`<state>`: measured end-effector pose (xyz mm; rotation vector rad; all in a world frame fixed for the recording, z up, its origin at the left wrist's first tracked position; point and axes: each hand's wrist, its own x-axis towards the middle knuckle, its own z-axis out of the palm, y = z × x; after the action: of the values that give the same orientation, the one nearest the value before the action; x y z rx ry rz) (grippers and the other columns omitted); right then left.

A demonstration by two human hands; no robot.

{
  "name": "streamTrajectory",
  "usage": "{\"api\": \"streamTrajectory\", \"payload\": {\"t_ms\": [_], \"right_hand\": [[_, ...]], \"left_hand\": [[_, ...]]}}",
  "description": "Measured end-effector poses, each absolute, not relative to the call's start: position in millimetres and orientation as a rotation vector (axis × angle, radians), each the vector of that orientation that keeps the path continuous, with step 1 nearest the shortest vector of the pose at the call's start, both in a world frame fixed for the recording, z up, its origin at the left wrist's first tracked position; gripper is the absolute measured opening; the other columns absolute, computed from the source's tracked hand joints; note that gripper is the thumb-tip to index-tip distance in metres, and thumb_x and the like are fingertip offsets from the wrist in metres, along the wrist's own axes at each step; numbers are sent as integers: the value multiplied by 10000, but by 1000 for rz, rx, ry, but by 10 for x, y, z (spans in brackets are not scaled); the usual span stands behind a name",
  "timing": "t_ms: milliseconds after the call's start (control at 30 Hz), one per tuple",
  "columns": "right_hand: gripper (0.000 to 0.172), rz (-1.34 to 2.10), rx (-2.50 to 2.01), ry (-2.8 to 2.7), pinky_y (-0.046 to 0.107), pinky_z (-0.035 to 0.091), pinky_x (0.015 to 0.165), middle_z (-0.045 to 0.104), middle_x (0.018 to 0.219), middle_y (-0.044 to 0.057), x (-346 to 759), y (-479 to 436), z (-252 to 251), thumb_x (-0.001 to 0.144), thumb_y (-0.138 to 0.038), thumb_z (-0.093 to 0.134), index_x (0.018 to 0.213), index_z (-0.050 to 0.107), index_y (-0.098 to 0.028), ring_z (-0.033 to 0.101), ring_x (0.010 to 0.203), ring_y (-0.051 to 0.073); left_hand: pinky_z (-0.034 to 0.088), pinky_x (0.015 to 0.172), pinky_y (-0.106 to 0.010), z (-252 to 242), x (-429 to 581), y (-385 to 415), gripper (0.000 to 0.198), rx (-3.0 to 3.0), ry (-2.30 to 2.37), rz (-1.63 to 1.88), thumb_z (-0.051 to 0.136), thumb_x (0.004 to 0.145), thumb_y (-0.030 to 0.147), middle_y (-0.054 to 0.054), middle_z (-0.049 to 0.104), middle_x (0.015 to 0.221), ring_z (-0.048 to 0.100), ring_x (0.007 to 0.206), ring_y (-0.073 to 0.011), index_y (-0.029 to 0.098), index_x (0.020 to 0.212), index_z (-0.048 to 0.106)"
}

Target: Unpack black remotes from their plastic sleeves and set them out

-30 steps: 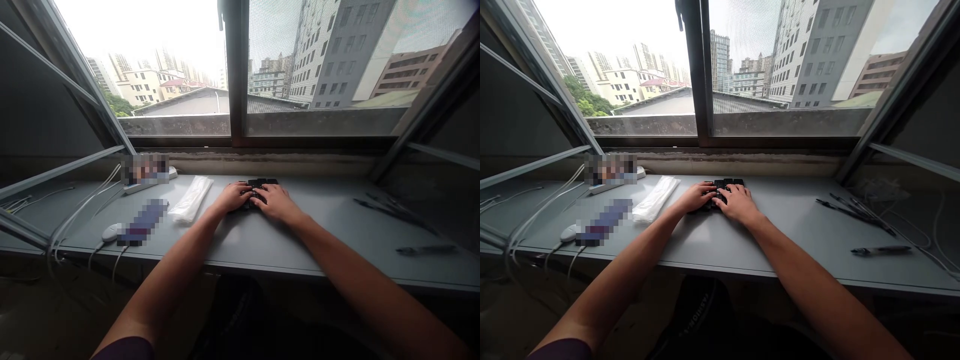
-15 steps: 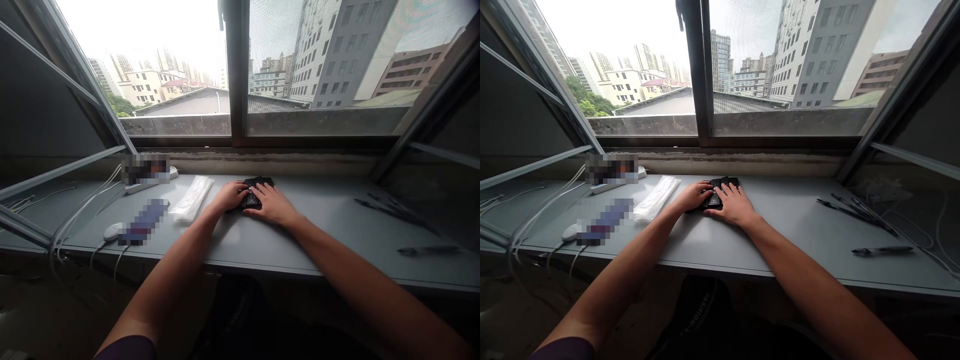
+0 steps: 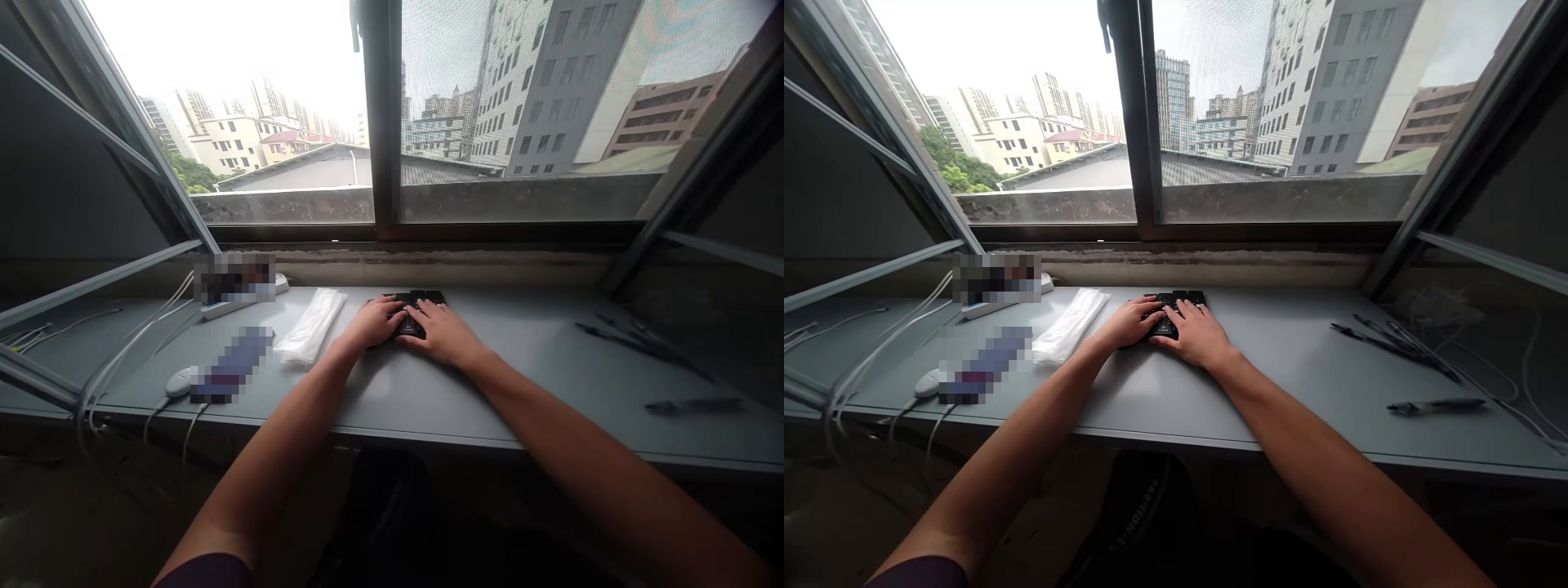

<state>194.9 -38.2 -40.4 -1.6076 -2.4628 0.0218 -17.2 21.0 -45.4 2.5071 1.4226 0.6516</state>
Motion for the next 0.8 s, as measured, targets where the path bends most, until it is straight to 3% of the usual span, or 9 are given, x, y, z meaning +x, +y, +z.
{"api": "streamTrajectory", "payload": {"t_ms": [267, 467, 800], "right_hand": [[1024, -54, -1633, -2376, 538, 253, 1376, 440, 1774, 232, 1862, -404, -444, 1030, -881, 489, 1727, 486, -130, 395, 1669, 389], [1125, -59, -1633, -2296, 544, 293, 1355, 511, 1723, 244, 1803, -387, -462, 904, -962, 597, 1673, 557, -142, 457, 1626, 405], [896, -148, -1657, -2226, 552, 376, 1285, 648, 1565, 267, 1660, -340, -460, 960, -876, 615, 1450, 711, -132, 581, 1496, 411]], "left_hand": [[413, 1315, -408, -422, -145, 188, 458, 2510, 1420, 691, 507, 1132, 441, -91, 707, 1558, 567, 1552, -288, 239, 1427, 793], [502, 1231, -378, -379, -105, 169, 413, 2524, 1447, 751, 536, 1117, 421, -97, 755, 1467, 700, 1363, -286, 235, 1316, 846], [518, 1217, -379, -412, -113, 204, 392, 2555, 1452, 769, 557, 1090, 369, -103, 757, 1450, 722, 1312, -289, 221, 1291, 859]]}}
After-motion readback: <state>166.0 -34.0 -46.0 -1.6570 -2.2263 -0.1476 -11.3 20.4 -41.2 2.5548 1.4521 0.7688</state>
